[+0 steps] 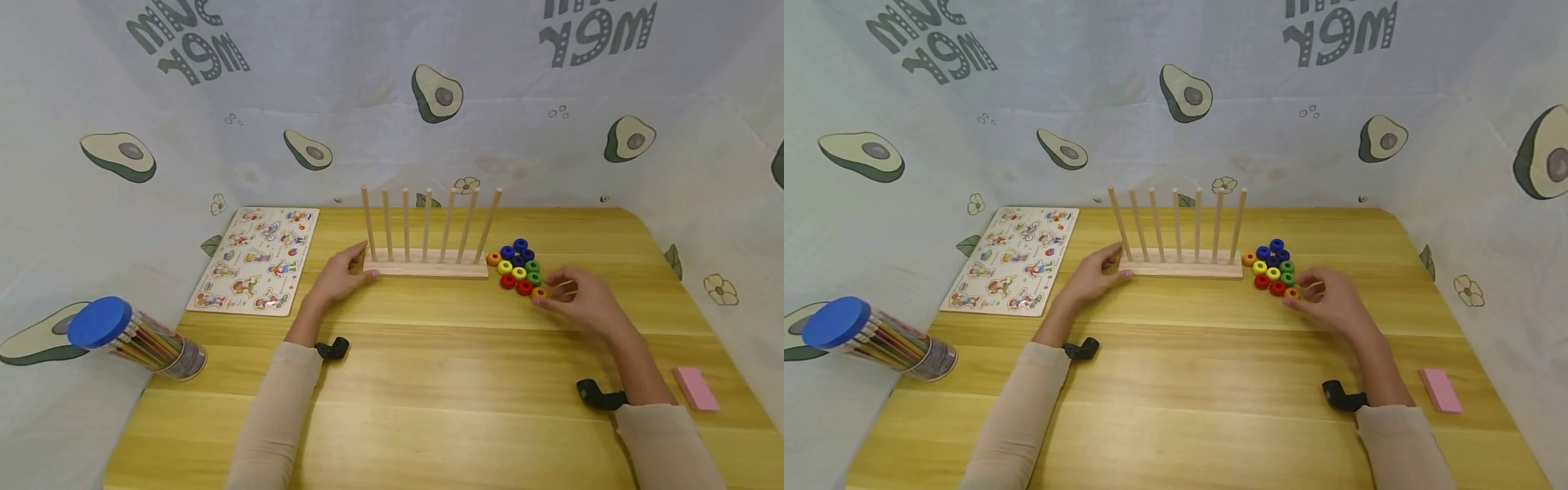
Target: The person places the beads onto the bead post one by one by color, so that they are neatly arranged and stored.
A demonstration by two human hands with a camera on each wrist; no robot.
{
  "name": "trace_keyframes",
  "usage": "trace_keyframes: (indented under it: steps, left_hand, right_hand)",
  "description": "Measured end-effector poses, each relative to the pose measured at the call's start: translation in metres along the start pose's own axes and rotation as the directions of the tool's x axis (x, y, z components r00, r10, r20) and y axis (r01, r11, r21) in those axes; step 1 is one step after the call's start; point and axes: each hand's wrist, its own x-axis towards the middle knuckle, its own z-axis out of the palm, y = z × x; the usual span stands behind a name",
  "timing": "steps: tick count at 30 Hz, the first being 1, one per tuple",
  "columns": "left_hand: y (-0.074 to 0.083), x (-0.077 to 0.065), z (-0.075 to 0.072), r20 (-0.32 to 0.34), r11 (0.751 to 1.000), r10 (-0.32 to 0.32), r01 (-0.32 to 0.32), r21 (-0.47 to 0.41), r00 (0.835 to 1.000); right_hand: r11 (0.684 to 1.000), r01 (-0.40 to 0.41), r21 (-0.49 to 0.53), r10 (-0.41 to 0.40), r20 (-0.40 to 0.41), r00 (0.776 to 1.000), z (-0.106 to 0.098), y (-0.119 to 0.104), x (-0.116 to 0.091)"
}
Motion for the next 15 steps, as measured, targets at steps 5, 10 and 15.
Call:
trace_keyframes:
  steps: [5,10,15]
  left_hand:
    - [0.001,0.0023,0.0028,-0.006,0.999,0.025,-0.025,0.021,1.0]
    - [-0.0022,0.0031,0.0056,-0.023,0.999,0.042,-0.041,0.021,0.999]
    - [-0.0038,0.0023,0.0061,-0.018,0.999,0.032,-0.031,0.032,0.999]
  right_hand:
    - [1.0,-0.003,-0.016,0.003,0.014,1.0,0.0014,0.0069,-0.0018]
    - [1.0,-0.004,-0.025,0.004,0.008,1.0,0.0036,0.0082,-0.0028]
    - [0.999,0.017,-0.032,-0.017,-0.017,1.0,0.0067,0.0113,-0.0003]
